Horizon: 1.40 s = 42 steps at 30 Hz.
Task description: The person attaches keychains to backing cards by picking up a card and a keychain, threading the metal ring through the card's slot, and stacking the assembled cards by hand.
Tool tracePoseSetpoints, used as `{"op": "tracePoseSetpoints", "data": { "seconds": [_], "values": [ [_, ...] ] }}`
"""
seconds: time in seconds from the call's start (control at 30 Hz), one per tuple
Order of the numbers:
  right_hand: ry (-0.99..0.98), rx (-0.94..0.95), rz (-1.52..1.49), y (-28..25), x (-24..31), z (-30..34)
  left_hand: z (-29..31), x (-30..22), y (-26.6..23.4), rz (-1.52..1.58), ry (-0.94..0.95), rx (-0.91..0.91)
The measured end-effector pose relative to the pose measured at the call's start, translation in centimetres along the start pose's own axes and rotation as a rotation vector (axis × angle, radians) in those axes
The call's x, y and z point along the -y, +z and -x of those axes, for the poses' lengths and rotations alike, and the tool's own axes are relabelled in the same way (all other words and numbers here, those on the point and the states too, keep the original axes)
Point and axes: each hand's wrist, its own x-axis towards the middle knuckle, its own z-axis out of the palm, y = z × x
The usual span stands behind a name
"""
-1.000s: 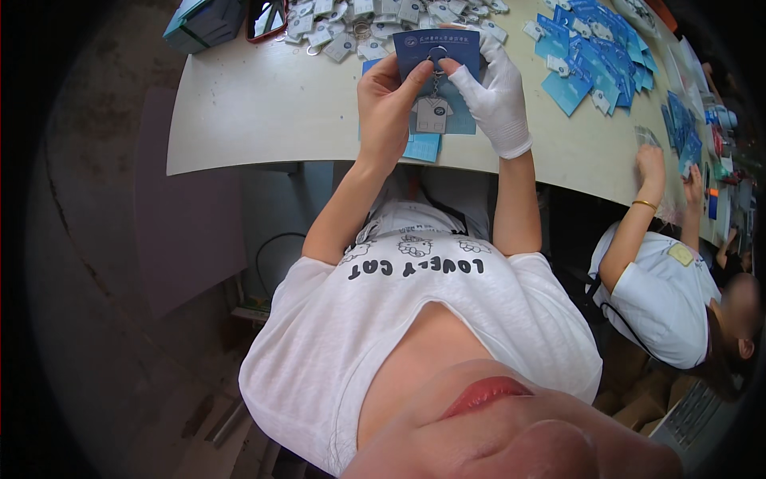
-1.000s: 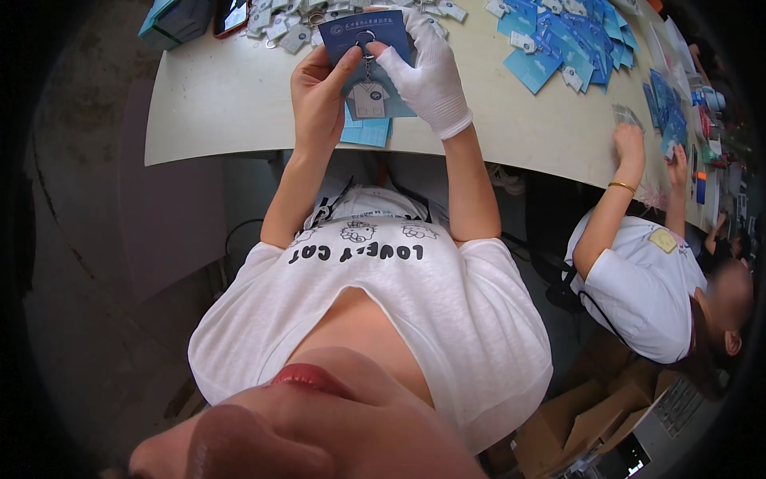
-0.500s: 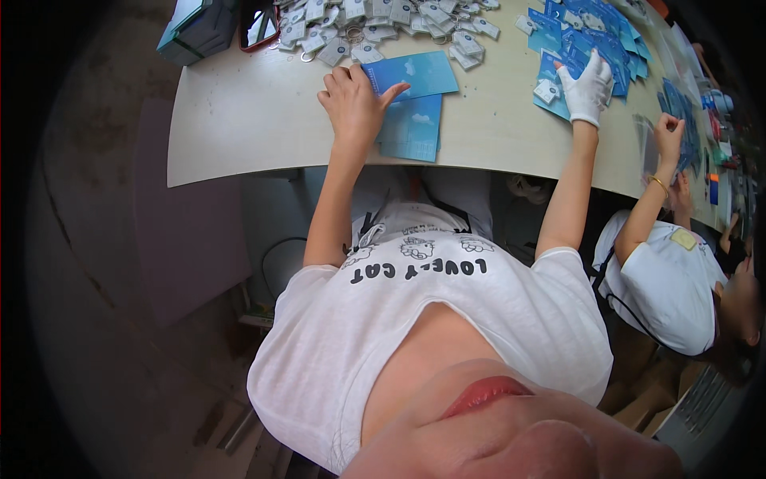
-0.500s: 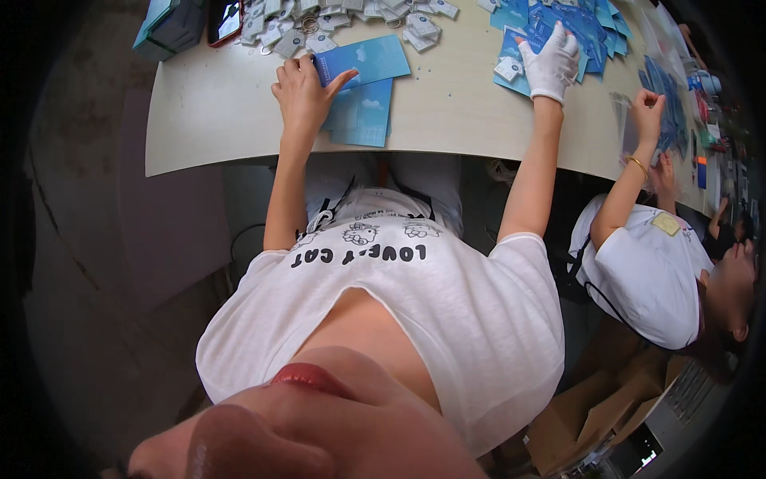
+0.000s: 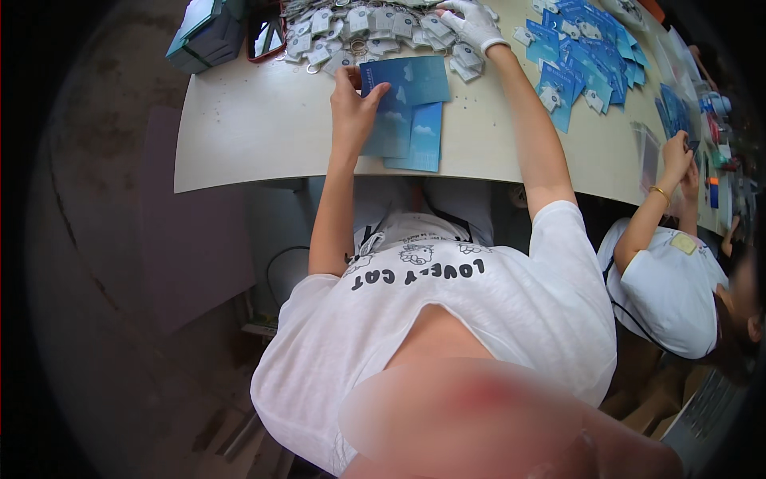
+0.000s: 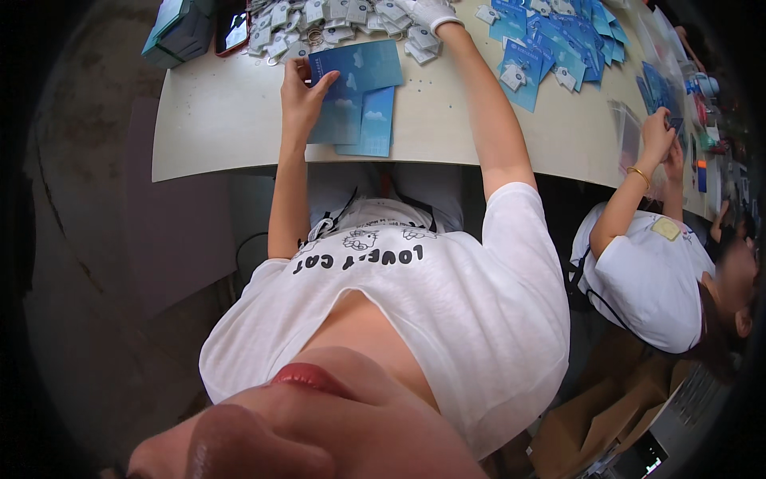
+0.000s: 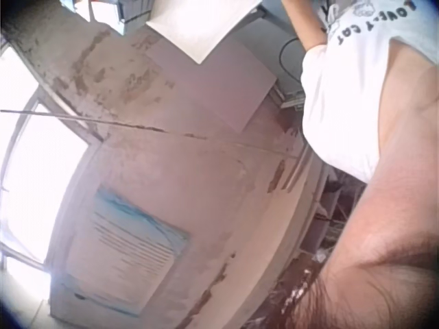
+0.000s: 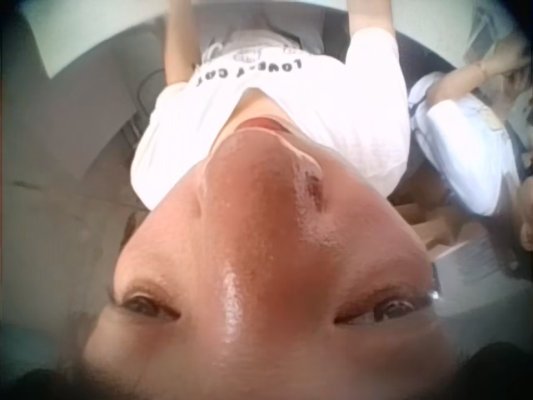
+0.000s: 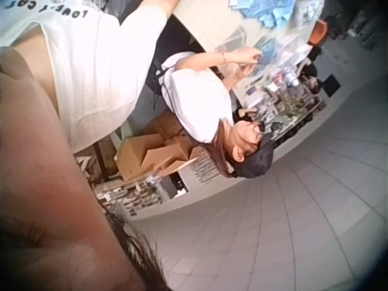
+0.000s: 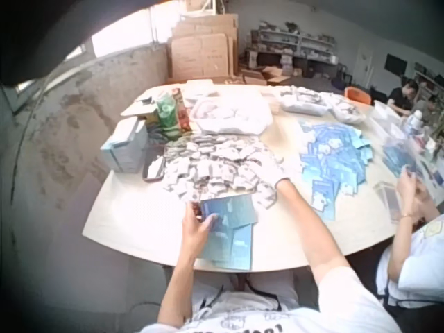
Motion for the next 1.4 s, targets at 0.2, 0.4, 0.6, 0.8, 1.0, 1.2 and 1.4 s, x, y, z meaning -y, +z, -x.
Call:
{"op": "tracePoseSetpoints", "data": {
  "seconds": [0.2, 0.4, 0.6, 0.8, 1.0, 1.2, 1.4],
  "values": [
    [-0.112, -0.040, 0.093, 0.8, 0.3, -1.1, -0.7, -1.8, -1.5, -0.228, -0.032, 0.006],
    [-0.124, -0.025, 0.066, 1.7, 1.4, -3.0, -2.3, -0.2, -0.7, -0.360, 0.485, -0.130],
    [0.012, 0.243, 0.279, -1.5, 2.5, 0.1, -2.2, -2.2, -5.6, 0.876, -0.028, -0.090],
    [0.064, 0.172, 0.133, -4.4, 3.8, 2.5, -2.2, -0.4, -8.9, 1.109, -0.164, -0.068],
    [0.018, 0.246, 0.210, -2.1, 5.7, 2.3, -1.5, -1.4, -7.5, 1.147, -0.255, 0.005],
    [-0.031, 0.063, 0.208, -2.4, 3.8, 3.6, -1.5, -3.8, -4.2, 0.857, -0.157, -0.090],
    [0.178, 0.039, -0.413, -7.0, 6.5, 5.4, -2.9, -4.2, -1.7, 0.597, 0.041, -0.101]
  ]
}}
